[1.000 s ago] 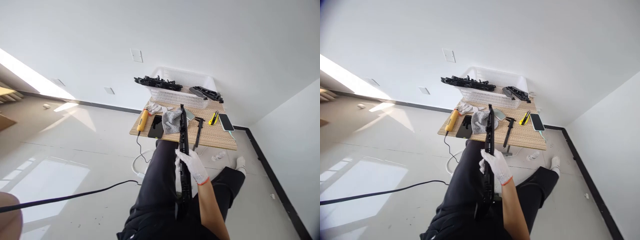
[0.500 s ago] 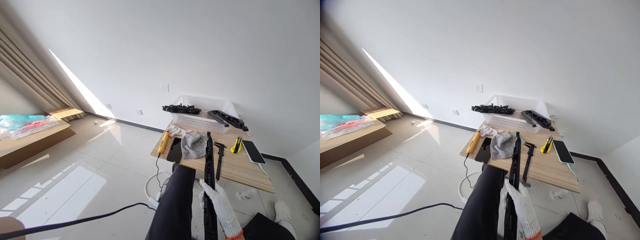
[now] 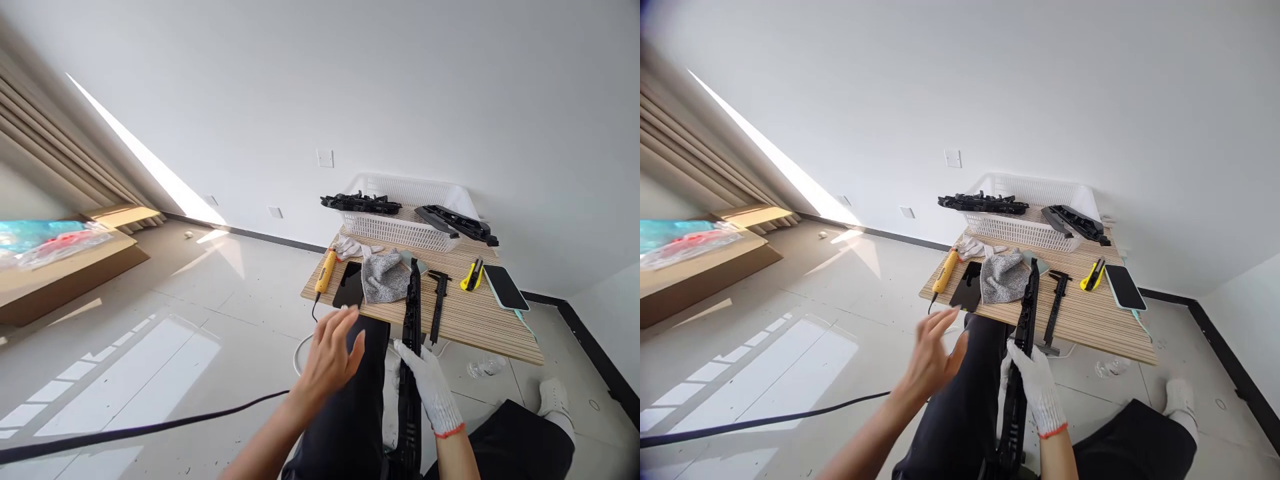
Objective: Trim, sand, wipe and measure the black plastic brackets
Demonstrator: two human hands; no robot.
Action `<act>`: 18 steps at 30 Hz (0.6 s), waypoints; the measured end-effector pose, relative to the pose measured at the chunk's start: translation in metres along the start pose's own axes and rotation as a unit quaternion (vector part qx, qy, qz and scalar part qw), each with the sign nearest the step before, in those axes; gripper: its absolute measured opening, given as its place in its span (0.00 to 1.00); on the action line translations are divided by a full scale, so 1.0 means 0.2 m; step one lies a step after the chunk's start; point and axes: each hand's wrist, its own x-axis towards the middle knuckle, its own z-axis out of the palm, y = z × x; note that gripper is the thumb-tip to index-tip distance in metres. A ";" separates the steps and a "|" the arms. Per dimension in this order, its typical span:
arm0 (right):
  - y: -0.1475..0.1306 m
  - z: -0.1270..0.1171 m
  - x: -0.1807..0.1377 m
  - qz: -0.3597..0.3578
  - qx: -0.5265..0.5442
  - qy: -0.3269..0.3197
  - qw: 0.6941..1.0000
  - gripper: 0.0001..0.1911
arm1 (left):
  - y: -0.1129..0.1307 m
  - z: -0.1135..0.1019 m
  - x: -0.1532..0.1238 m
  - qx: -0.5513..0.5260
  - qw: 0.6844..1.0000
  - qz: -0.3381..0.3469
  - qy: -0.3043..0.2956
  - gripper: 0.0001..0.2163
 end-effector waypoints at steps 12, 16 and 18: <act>0.03 0.01 -0.01 0.000 -0.004 0.010 1.000 0.24 | -0.22 0.17 0.25 0.148 0.982 -0.018 -0.118 0.26; 0.00 0.04 -0.02 0.019 0.014 0.013 1.000 0.22 | -0.21 0.22 0.39 0.123 0.976 -0.089 -0.155 0.36; -0.01 0.04 -0.02 0.018 0.014 0.015 1.000 0.21 | -0.21 0.27 0.49 0.113 0.969 -0.113 -0.188 0.39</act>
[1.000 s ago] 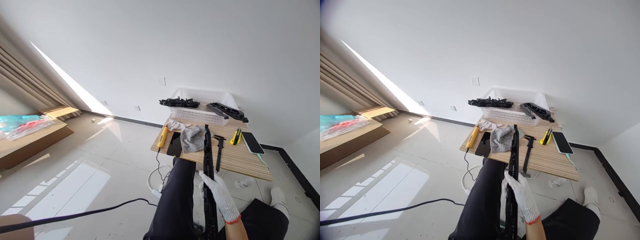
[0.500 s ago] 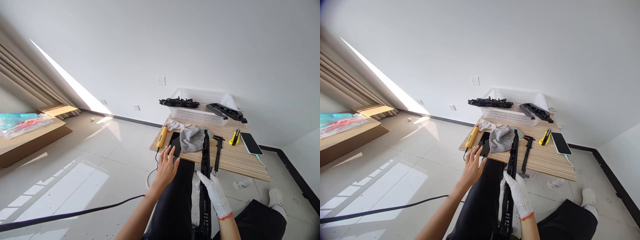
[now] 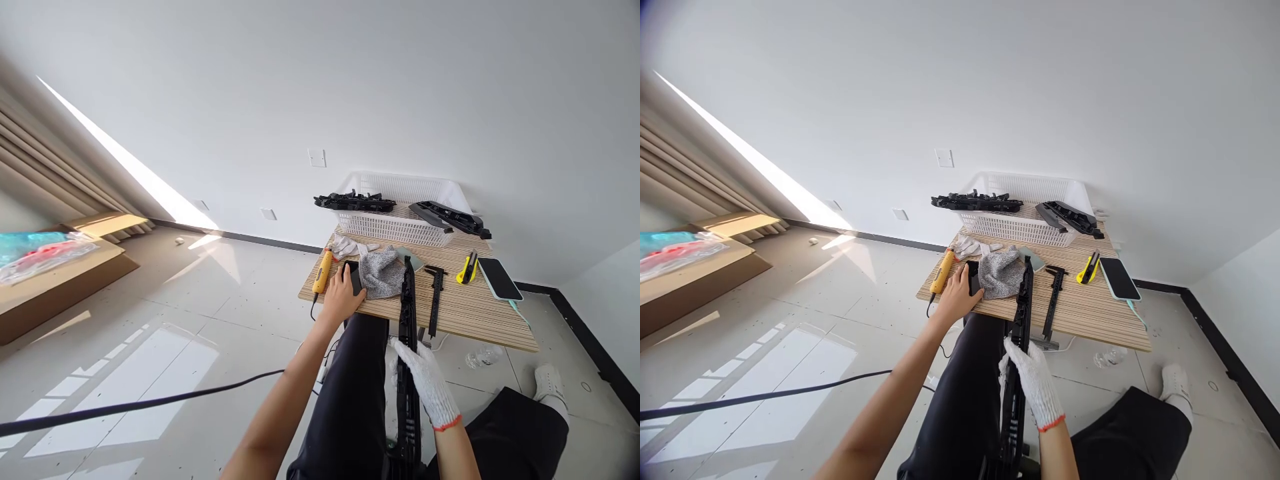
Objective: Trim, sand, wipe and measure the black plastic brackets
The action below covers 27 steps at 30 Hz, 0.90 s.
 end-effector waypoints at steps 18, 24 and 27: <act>0.10 -0.06 0.04 -0.002 -0.004 0.010 1.000 0.25 | -0.05 0.03 0.23 -0.083 0.996 0.001 -0.021 0.32; 0.11 -0.05 0.04 0.003 -0.006 0.024 1.000 0.24 | -0.08 0.01 0.20 -0.085 0.996 0.000 -0.027 0.35; 0.09 -0.04 0.03 -0.014 -0.018 0.011 1.000 0.24 | -0.07 0.02 0.20 -0.088 0.996 0.001 -0.024 0.33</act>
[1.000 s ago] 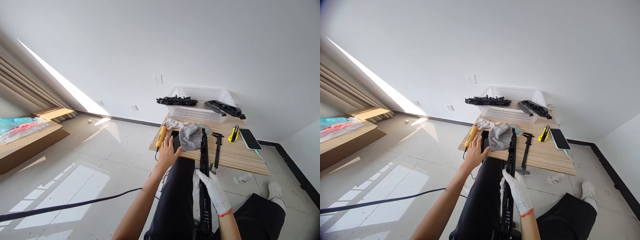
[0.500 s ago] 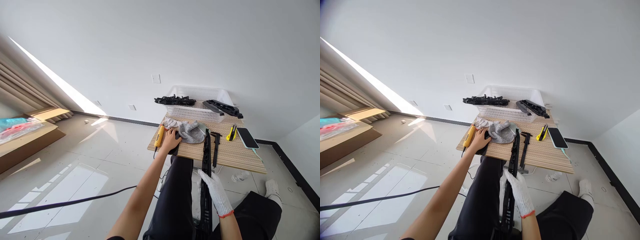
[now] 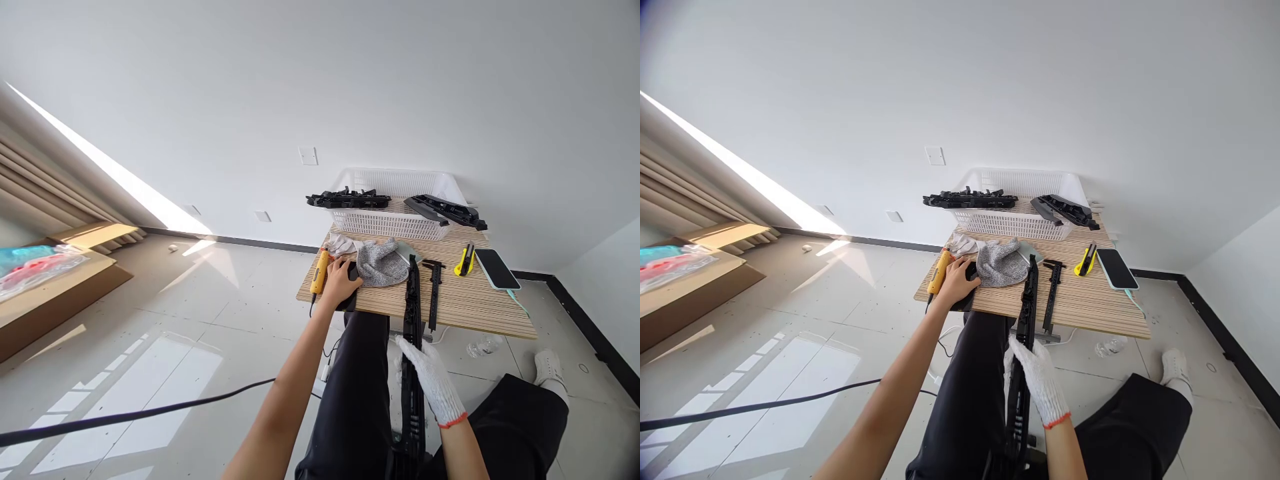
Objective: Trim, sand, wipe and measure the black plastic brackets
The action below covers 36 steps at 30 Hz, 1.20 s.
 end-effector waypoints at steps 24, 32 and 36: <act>-0.02 0.02 -0.03 -0.002 -0.007 -0.009 1.000 0.24 | -0.13 -0.29 -0.27 0.097 0.966 0.226 -0.076 0.27; -0.02 0.01 -0.06 -0.007 0.001 0.008 1.000 0.24 | 0.01 -0.26 -0.22 -0.032 0.986 0.149 0.067 0.23; -0.04 0.01 -0.01 -0.007 0.008 0.034 0.999 0.22 | 0.09 -0.07 -0.67 -0.325 0.936 0.093 -0.096 0.18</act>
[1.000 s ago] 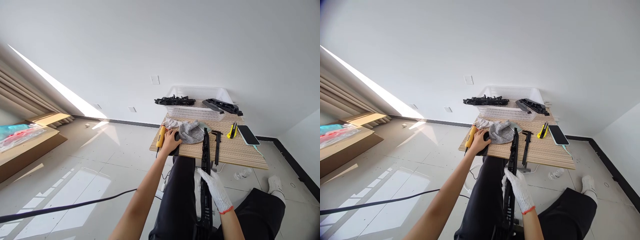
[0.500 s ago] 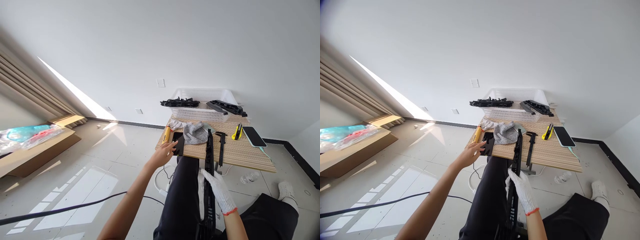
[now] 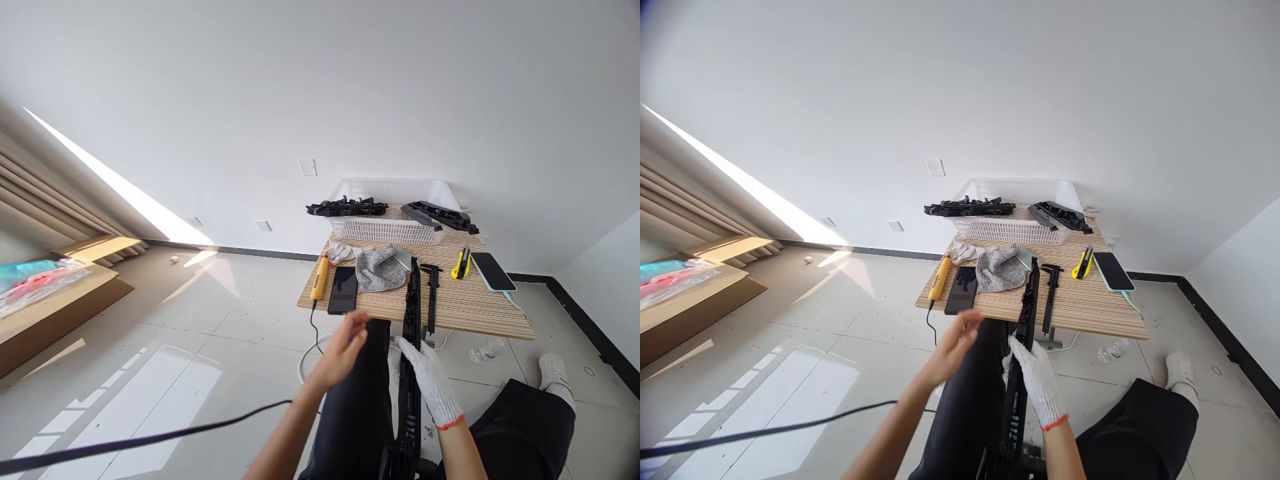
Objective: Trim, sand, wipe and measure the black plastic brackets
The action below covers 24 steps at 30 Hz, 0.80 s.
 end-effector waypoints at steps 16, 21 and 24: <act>-0.42 -0.11 0.17 -0.119 -0.393 0.288 0.865 0.31 | -0.21 0.26 -0.26 -0.428 0.865 -0.206 -0.163 0.31; -0.51 -0.24 0.40 -0.001 -0.520 0.273 0.809 0.34 | -0.22 0.29 -0.26 -0.403 0.870 -0.212 -0.188 0.33; -0.51 -0.27 0.47 0.023 -0.555 0.236 0.797 0.27 | -0.21 0.30 -0.26 -0.390 0.878 -0.186 -0.207 0.32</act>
